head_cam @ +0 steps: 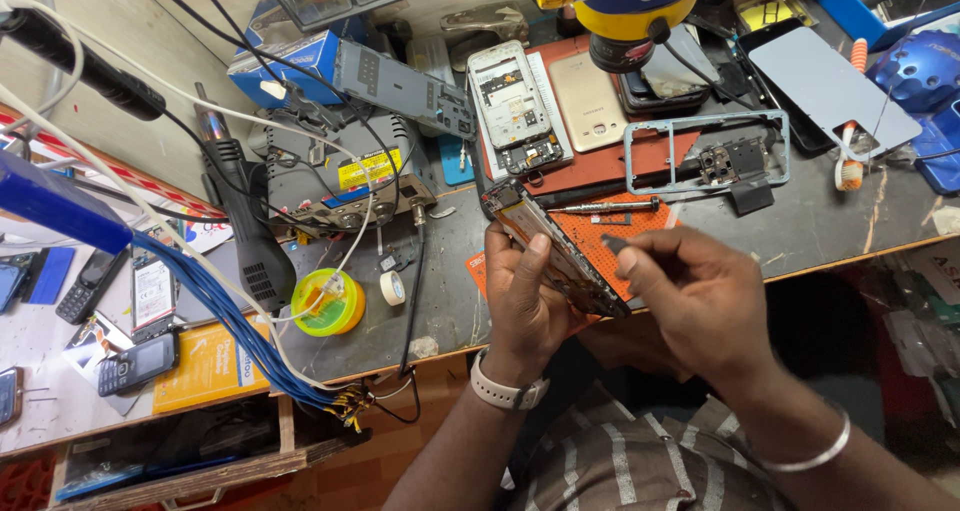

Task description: The person pries open the back of a smartphone by hand, removes the back cover and battery, and works on the internal frame. They use a screwdriver and a metal pry tool to loosen components and separate the mid-frame from the display assembly on the workbench.

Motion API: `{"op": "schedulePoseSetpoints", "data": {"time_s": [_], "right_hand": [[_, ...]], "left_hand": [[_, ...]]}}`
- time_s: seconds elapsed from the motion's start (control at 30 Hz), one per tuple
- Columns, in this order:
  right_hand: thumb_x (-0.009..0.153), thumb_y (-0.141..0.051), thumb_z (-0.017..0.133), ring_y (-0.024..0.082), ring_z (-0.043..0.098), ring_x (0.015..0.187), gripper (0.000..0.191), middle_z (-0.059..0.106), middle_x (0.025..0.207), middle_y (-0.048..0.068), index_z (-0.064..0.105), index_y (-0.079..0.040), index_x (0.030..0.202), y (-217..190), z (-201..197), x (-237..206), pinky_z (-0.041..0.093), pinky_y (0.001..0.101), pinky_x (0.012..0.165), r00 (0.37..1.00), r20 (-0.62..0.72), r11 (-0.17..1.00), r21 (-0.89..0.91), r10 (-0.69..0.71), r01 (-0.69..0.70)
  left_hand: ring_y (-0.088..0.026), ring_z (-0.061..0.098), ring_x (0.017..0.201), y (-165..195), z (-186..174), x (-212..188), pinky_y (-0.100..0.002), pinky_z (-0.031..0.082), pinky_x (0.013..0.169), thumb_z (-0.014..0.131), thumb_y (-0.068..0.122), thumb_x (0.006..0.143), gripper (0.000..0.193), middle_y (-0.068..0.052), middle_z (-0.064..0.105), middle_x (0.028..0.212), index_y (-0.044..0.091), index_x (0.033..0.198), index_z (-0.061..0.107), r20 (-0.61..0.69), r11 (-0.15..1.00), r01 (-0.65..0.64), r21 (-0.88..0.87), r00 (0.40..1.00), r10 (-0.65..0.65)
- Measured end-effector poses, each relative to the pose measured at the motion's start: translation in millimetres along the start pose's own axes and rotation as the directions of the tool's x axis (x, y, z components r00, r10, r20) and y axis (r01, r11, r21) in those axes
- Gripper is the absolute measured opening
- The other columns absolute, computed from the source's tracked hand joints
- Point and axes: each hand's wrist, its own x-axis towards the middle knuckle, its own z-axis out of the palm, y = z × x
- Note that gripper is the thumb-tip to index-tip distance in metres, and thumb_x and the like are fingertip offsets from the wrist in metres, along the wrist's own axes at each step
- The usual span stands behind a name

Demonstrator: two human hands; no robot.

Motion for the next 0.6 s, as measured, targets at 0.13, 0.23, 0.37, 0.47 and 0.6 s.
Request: {"op": "schedulePoseSetpoints", "data": {"time_s": [0.13, 0.23, 0.37, 0.47, 0.6], "right_hand": [[0.092, -0.013, 0.075, 0.006, 0.066, 0.075, 0.025, 0.073, 0.086, 0.005, 0.07, 0.0, 0.113, 4.6, -7.3, 22.3, 0.056, 0.0223, 0.063, 0.995, -0.074, 0.959, -0.281, -0.064, 0.041], [0.091, -0.014, 0.077, 0.01, 0.068, 0.072, 0.018, 0.075, 0.085, 0.007, 0.073, -0.001, 0.103, 8.8, -14.1, 32.3, 0.056, 0.0268, 0.062, 0.996, -0.005, 0.906, -0.415, -0.087, 0.077], [0.088, -0.015, 0.078, 0.018, 0.073, 0.073, 0.016, 0.074, 0.086, 0.01, 0.075, -0.004, 0.098, 15.8, -17.9, 32.6, 0.057, 0.0318, 0.066, 0.976, 0.087, 0.81, -0.545, -0.202, 0.216], [0.087, -0.014, 0.079, 0.025, 0.071, 0.077, 0.014, 0.072, 0.089, 0.011, 0.076, -0.004, 0.097, 19.8, -15.8, 29.6, 0.057, 0.0359, 0.07, 0.931, 0.113, 0.726, -0.596, -0.346, 0.342], [0.086, -0.014, 0.079, 0.028, 0.068, 0.083, 0.013, 0.069, 0.092, 0.011, 0.077, -0.005, 0.096, 16.5, -11.5, 26.7, 0.055, 0.0385, 0.074, 0.884, 0.132, 0.607, -0.681, -0.448, 0.409]], "left_hand": [[-0.025, 0.056, 0.127, 1.4, 0.0, -0.6, -0.049, 0.047, 0.112, 0.062, 0.016, 0.098, 0.058, -0.015, 0.053, 0.135, 0.006, 0.144, 0.029, -0.027, 0.999, 0.048, -0.017, 0.998, -0.048], [-0.025, 0.055, 0.13, -0.6, 1.1, 1.1, -0.047, 0.045, 0.116, 0.063, 0.014, 0.101, 0.058, -0.016, 0.053, 0.138, 0.003, 0.146, 0.029, -0.023, 1.0, -0.003, 0.007, 1.0, 0.003], [-0.025, 0.056, 0.129, -1.2, 0.1, 0.5, -0.048, 0.046, 0.114, 0.064, 0.017, 0.1, 0.059, -0.016, 0.054, 0.136, 0.005, 0.146, 0.029, -0.045, 1.0, 0.024, 0.012, 0.999, -0.024], [-0.024, 0.056, 0.127, -1.6, -0.3, -0.1, -0.048, 0.046, 0.114, 0.065, 0.017, 0.1, 0.059, -0.016, 0.054, 0.135, 0.005, 0.145, 0.029, -0.049, 0.999, 0.031, 0.015, 0.998, -0.03], [-0.023, 0.056, 0.126, -2.6, 0.6, 0.9, -0.046, 0.045, 0.114, 0.065, 0.016, 0.1, 0.058, -0.015, 0.055, 0.134, 0.004, 0.145, 0.031, -0.059, 1.0, 0.013, 0.023, 0.998, -0.011]]}}
